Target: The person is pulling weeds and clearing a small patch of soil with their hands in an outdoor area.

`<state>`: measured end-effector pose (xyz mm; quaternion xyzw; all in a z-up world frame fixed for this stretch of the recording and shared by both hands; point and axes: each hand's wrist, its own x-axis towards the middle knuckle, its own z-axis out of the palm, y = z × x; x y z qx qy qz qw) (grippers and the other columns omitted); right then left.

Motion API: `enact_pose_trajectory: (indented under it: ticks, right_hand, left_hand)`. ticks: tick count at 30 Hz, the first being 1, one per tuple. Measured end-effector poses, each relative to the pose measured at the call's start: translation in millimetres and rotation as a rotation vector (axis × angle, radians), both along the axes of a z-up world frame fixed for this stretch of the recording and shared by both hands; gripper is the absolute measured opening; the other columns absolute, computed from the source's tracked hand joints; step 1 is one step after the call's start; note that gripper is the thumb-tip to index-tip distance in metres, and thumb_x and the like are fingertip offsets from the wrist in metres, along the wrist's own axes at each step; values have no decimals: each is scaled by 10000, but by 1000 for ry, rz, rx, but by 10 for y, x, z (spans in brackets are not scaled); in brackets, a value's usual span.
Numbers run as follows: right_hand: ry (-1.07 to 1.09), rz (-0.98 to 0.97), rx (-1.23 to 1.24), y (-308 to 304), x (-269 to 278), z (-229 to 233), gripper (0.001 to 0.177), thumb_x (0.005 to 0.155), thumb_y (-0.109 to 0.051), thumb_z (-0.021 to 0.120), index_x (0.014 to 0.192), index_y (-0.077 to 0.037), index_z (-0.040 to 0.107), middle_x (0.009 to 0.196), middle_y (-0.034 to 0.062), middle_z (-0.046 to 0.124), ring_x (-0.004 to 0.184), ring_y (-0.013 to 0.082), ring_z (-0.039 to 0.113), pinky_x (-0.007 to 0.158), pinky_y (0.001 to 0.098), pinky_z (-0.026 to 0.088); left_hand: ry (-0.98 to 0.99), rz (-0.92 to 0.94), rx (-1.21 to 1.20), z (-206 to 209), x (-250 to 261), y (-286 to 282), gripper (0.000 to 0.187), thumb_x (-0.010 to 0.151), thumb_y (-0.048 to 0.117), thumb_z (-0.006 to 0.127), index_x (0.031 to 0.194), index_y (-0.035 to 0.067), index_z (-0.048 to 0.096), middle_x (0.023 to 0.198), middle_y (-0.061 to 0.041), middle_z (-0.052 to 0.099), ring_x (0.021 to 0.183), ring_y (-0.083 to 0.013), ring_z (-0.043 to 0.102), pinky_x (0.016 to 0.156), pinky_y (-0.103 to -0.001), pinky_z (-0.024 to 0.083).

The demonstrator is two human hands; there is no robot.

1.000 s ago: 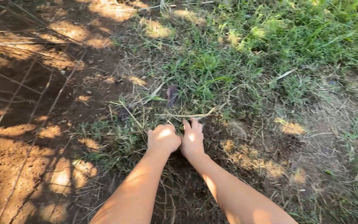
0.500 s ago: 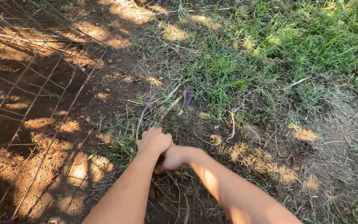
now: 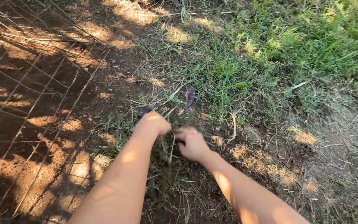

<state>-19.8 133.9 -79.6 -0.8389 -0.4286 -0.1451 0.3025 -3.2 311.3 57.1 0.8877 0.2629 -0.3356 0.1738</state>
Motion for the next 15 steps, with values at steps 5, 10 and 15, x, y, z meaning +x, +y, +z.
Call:
enact_pose_trajectory:
  ticks: [5,10,15]
  right_hand:
    - [688,-7,-29,114,68,-14,314,796,-37,572,1014,-81,794,942,164,774,847,309,745,835,373,596]
    - [664,-342,242,-188,392,-104,233,861,-109,584,1003,-63,763,869,146,763,734,291,732,722,370,588]
    - [903,-623,-102,-212,376,287,391,1052,-345,632,945,18,729,802,267,703,725,399,611,727,431,530]
  left_hand:
    - [-310,130,115,121,-211,18,459,934,310,635,1370,165,636,1475,-68,582,1395,-253,527,1214,-572,294]
    - [-461,13,152,-663,-265,30,590,912,350,653,1458,174,514,1601,-50,396,1513,-232,316,1225,-636,175]
    - [-194,-127,1,-731,-417,-294,735,942,404,638,1599,290,328,1693,-73,218,1556,-276,229,1233,-672,142]
